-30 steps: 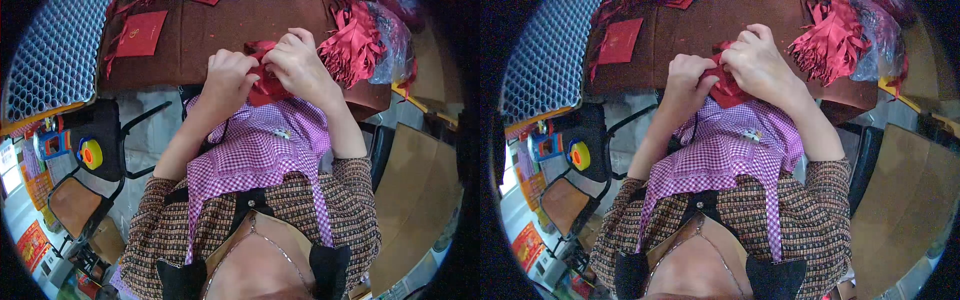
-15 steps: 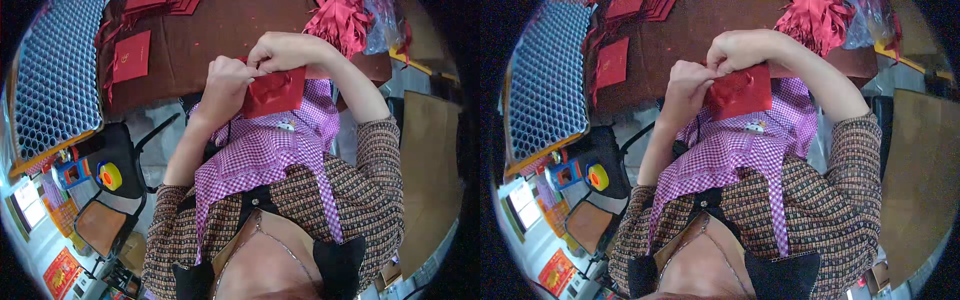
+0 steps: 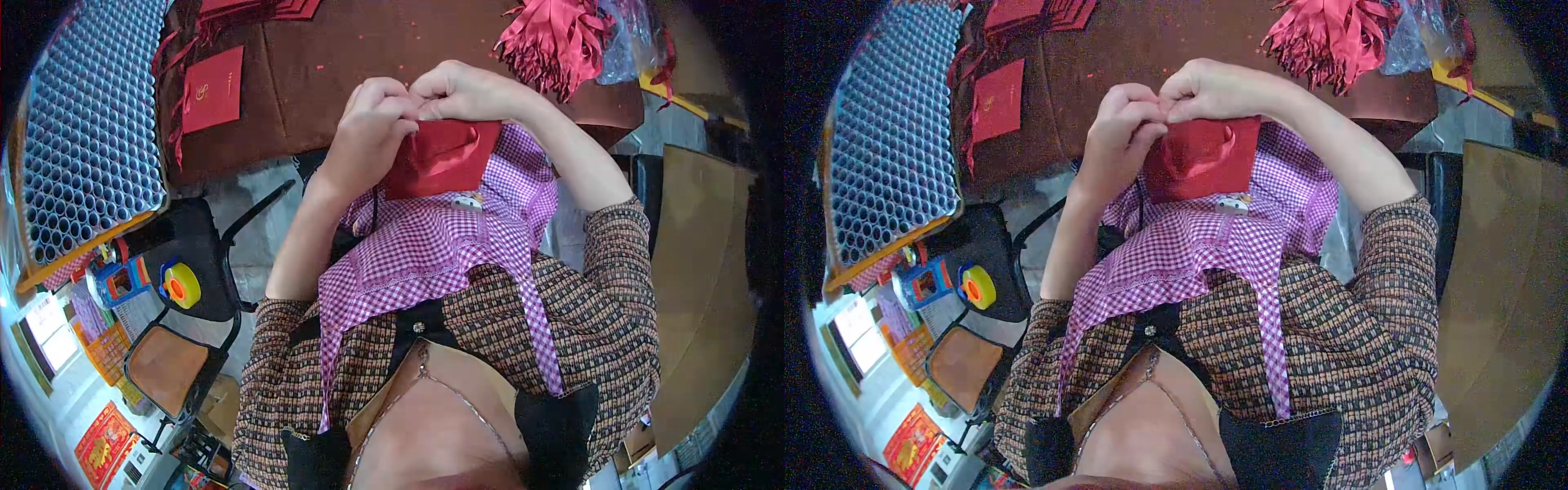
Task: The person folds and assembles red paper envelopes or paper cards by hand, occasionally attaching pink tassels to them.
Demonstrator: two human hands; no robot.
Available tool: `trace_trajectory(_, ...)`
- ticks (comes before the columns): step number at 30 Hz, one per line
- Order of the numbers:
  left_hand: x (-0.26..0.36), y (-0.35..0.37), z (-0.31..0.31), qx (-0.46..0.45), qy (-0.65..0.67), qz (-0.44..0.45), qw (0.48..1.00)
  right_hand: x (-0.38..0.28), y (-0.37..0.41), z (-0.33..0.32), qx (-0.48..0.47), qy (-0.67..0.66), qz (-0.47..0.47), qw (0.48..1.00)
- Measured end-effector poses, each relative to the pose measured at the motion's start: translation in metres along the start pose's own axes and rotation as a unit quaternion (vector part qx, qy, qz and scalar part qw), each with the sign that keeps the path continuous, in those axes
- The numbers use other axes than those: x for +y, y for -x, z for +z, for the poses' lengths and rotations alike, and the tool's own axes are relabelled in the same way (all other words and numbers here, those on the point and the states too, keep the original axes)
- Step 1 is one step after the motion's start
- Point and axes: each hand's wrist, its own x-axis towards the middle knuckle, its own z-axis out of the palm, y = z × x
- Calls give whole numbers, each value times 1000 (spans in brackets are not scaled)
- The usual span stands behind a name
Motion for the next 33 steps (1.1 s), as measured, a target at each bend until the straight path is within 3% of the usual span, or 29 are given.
trace_trajectory(4,-10,2,-4,27,-76,12,997,1,5,3,19,26,8,999)
trace_trajectory(6,-12,4,-5,-6,-75,0,997,4,6,5,43,71,-23,996)
trace_trajectory(8,-17,8,-1,-40,84,-38,995,-2,8,3,35,67,5,997)
trace_trajectory(12,-20,10,-1,-69,126,-70,987,-6,8,-1,35,77,26,996)
trace_trajectory(14,-19,10,-2,-110,157,-70,979,0,7,-8,156,39,44,986)
trace_trajectory(15,-19,12,-2,-109,156,-70,979,5,-3,-21,186,2,-26,982)
trace_trajectory(16,-19,13,-1,-78,170,-74,979,1,9,-38,209,-12,58,976)
trace_trajectory(18,-18,14,-2,-47,186,-76,979,22,11,-52,235,-102,109,961)
trace_trajectory(22,-20,18,-7,-23,166,-167,972,10,15,-46,231,-75,105,964)
trace_trajectory(24,-18,21,-9,1,130,-207,970,2,17,-42,371,8,75,926)
trace_trajectory(25,-17,20,-12,38,141,-260,954,5,20,-43,386,36,50,920)
trace_trajectory(27,-14,19,-13,111,179,-345,914,-18,28,-31,347,61,26,935)
trace_trajectory(28,-15,19,-13,114,179,-342,916,-30,33,-22,306,84,5,948)
trace_trajectory(30,-16,18,-16,182,279,-347,877,-39,37,-6,195,289,-96,932)
trace_trajectory(33,-13,16,-22,176,198,-296,918,-33,38,22,231,329,-109,909)
